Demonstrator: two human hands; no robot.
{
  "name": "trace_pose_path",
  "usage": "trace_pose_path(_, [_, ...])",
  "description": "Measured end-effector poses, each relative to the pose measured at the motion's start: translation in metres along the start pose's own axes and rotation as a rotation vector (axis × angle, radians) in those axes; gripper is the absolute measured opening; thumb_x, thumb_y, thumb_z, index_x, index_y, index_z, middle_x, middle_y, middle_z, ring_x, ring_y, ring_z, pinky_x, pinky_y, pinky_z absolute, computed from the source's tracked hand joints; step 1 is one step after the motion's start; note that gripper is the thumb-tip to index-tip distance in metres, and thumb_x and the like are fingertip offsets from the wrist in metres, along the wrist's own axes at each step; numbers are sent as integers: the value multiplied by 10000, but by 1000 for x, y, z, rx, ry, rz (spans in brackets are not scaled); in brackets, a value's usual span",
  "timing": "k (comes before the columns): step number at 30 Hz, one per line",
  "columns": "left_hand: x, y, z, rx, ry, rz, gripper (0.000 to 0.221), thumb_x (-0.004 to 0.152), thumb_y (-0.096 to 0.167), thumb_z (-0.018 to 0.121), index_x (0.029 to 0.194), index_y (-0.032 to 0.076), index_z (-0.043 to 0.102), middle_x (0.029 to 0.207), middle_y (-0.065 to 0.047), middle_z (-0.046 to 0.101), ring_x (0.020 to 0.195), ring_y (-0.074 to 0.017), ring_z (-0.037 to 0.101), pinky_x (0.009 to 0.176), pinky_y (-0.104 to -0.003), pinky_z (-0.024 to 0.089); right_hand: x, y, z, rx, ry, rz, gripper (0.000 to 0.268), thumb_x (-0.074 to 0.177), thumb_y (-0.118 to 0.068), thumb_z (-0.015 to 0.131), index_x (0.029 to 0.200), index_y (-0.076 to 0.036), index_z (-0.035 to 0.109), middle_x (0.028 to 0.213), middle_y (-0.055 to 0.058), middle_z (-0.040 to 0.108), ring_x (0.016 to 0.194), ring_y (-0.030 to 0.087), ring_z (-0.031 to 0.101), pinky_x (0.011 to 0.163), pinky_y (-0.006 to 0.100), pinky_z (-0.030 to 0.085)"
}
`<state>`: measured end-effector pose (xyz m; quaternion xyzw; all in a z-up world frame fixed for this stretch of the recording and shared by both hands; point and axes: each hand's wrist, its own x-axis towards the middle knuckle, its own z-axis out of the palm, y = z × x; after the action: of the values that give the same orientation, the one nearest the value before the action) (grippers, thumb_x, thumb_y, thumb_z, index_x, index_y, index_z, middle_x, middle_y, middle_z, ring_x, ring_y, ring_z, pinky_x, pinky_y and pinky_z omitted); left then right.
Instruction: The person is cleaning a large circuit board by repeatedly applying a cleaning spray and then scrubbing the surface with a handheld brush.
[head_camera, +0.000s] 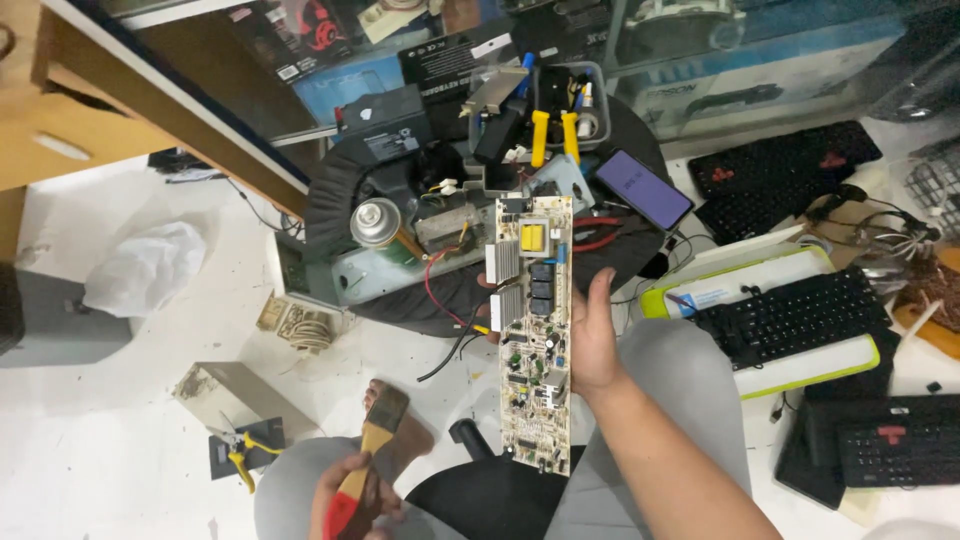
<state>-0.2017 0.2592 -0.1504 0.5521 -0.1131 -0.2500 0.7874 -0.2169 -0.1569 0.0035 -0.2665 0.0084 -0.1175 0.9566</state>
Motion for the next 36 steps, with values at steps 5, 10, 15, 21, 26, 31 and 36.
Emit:
trace_pose_path(5, [-21,51,19,1158,-96,-256,114,852,277,612,852,215,706,896,20,760,928,-120,729,977,-286,527,0,27,3,-84,-85,83,966,957,-765,179,1560,-39,383,1411,214,596,1126,343,686,876,435,605])
trace_pose_path(10, [36,200,268,904,284,431,365,847,164,643,1167,17,738,849,-91,865,727,-134,862,709,-196,630,-3,68,-28,-467,128,41,859,1040,-566,90,1532,75,380,1619,160,412,1514,222,322,1256,330,136])
trace_pose_path(15, [51,200,274,948,236,364,185,832,85,638,939,82,790,637,-27,740,466,-148,613,513,-234,514,-5,63,0,-404,121,82,907,988,-654,123,1526,4,438,1537,160,531,1397,261,493,1181,381,329])
trace_pose_path(21, [64,206,283,864,147,377,157,860,77,631,956,53,753,659,-35,771,514,-131,715,518,-227,549,-11,64,-16,-372,176,149,1009,912,-736,151,1555,2,393,1534,163,522,1376,264,482,1153,395,327])
trace_pose_path(26, [71,191,288,872,192,513,155,848,42,632,946,5,747,749,-51,774,579,-134,696,589,-226,554,-17,58,-19,-423,94,145,1035,913,-749,100,1567,10,364,1602,155,453,1480,271,397,1197,376,264])
trace_pose_path(31, [74,194,291,896,88,393,120,798,65,635,829,54,751,699,-59,781,509,-173,676,556,-247,549,-20,40,-14,-509,103,146,1083,877,-774,36,1593,-9,309,1605,168,446,1452,285,424,1178,368,282])
trace_pose_path(36, [84,195,300,992,-110,480,56,842,68,648,881,88,682,665,-40,688,526,-207,608,543,-298,509,-26,29,-8,-402,58,121,1094,850,-811,64,1598,-56,320,1603,133,452,1419,284,456,1158,431,353])
